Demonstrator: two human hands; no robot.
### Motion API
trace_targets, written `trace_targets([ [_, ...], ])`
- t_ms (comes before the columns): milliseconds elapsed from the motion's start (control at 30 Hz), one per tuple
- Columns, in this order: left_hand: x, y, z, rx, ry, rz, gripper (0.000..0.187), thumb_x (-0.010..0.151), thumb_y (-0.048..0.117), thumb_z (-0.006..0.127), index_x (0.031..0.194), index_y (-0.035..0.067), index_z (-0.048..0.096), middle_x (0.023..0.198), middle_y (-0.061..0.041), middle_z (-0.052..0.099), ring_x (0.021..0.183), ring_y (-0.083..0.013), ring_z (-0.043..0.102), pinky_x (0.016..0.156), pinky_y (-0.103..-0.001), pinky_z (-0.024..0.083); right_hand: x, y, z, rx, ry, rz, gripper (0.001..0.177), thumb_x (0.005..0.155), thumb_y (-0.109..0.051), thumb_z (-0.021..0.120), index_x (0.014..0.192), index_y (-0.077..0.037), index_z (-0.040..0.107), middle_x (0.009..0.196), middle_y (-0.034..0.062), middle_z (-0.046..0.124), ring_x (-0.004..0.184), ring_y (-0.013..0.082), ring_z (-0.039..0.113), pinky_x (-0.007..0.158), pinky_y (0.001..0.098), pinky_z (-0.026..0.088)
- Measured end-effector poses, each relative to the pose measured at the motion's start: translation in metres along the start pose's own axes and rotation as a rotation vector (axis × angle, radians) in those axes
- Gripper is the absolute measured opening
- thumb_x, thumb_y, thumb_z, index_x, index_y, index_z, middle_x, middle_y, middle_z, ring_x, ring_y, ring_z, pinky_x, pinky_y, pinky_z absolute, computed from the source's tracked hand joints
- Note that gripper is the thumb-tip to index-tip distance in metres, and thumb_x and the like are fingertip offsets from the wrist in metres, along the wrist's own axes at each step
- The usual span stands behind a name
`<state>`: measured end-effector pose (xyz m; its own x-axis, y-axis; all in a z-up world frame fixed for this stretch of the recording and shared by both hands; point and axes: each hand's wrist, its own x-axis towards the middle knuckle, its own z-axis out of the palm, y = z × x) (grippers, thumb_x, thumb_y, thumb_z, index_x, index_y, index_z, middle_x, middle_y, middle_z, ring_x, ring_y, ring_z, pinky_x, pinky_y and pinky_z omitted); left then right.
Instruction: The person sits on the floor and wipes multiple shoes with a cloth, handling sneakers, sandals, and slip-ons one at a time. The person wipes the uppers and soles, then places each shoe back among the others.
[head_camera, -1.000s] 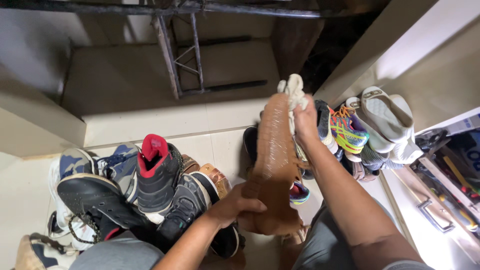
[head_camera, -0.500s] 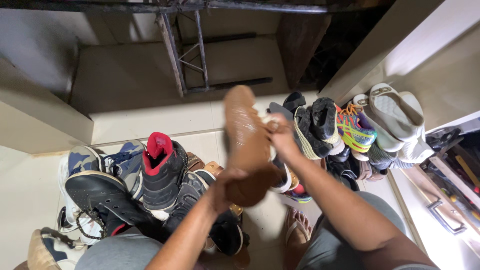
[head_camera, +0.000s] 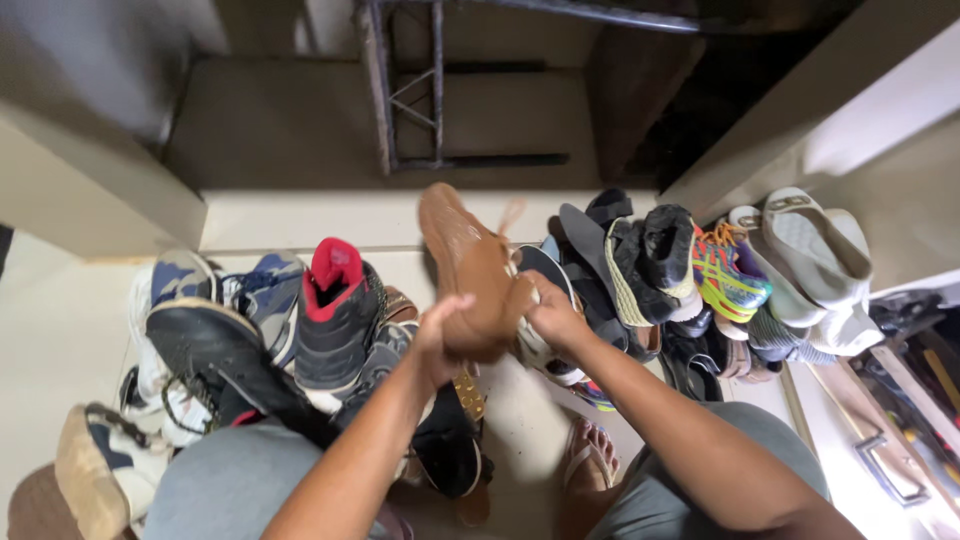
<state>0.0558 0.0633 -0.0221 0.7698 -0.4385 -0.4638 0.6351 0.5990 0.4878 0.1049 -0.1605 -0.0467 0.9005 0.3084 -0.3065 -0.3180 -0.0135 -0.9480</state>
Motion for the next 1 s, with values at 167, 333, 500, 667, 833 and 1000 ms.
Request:
trace_targets([
  [167, 0.009, 0.022, 0.007, -0.009, 0.241, 0.051, 0.075, 0.083, 0.054, 0.065, 0.142, 0.009, 0.051, 0.132, -0.014, 0.067, 0.118, -0.0354, 0.066, 0.094, -0.051, 0.055, -0.036, -0.075, -0.005, -0.334, -0.301, 0.147, 0.035, 0.087, -0.001, 0.058, 0.121, -0.006, 0.065, 0.104, 0.0059, 0.073, 0.091, 0.014, 0.069, 0.081, 0.0298, 0.058],
  [333, 0.02, 0.016, 0.001, 0.124, 0.312, 0.122, 0.082, 0.086, 0.067, 0.055, 0.145, 0.013, 0.046, 0.139, -0.018, 0.062, 0.122, -0.0353, 0.065, 0.095, -0.052, 0.054, -0.065, -0.098, 0.013, -0.525, -0.114, -0.088, 0.023, 0.09, -0.006, 0.062, 0.111, -0.003, 0.069, 0.101, 0.0085, 0.072, 0.087, 0.0205, 0.066, 0.08, 0.0356, 0.055],
  [500, 0.034, -0.026, 0.009, 0.211, 0.182, 0.061, 0.09, 0.101, 0.073, 0.047, 0.142, -0.006, 0.052, 0.121, -0.035, 0.061, 0.097, -0.0451, 0.062, 0.076, -0.053, 0.05, -0.065, -0.071, 0.033, -0.925, 0.172, -0.752, 0.022, 0.087, -0.011, 0.068, 0.108, -0.005, 0.066, 0.108, 0.0167, 0.067, 0.104, 0.0365, 0.062, 0.093, 0.0446, 0.05],
  [667, -0.001, -0.065, 0.044, 0.393, -0.044, 0.182, 0.078, 0.094, 0.071, 0.048, 0.135, 0.005, 0.059, 0.131, -0.018, 0.067, 0.118, -0.0237, 0.068, 0.099, -0.037, 0.056, -0.016, -0.058, 0.001, -0.809, 0.463, -0.412, 0.027, 0.092, -0.015, 0.063, 0.118, -0.006, 0.064, 0.115, 0.0185, 0.065, 0.112, 0.0382, 0.061, 0.098, 0.0435, 0.049],
  [833, -0.018, -0.047, 0.065, 0.487, 0.051, 0.009, 0.089, 0.092, 0.078, 0.03, 0.129, 0.004, 0.061, 0.122, -0.016, 0.071, 0.113, -0.0244, 0.07, 0.089, -0.038, 0.058, -0.012, -0.062, 0.008, -0.688, 0.461, -0.307, 0.03, 0.087, -0.013, 0.065, 0.117, -0.008, 0.066, 0.113, 0.0151, 0.06, 0.098, 0.0353, 0.063, 0.086, 0.0422, 0.052],
  [1000, -0.036, -0.011, 0.056, 0.311, -0.196, 0.211, 0.091, 0.098, 0.077, 0.021, 0.129, 0.001, 0.061, 0.112, -0.018, 0.073, 0.103, -0.0288, 0.072, 0.087, -0.037, 0.061, -0.049, -0.114, 0.037, -0.845, -0.029, -0.326, 0.024, 0.083, -0.011, 0.071, 0.107, -0.01, 0.068, 0.11, 0.0092, 0.063, 0.102, 0.0265, 0.065, 0.092, 0.0376, 0.052],
])
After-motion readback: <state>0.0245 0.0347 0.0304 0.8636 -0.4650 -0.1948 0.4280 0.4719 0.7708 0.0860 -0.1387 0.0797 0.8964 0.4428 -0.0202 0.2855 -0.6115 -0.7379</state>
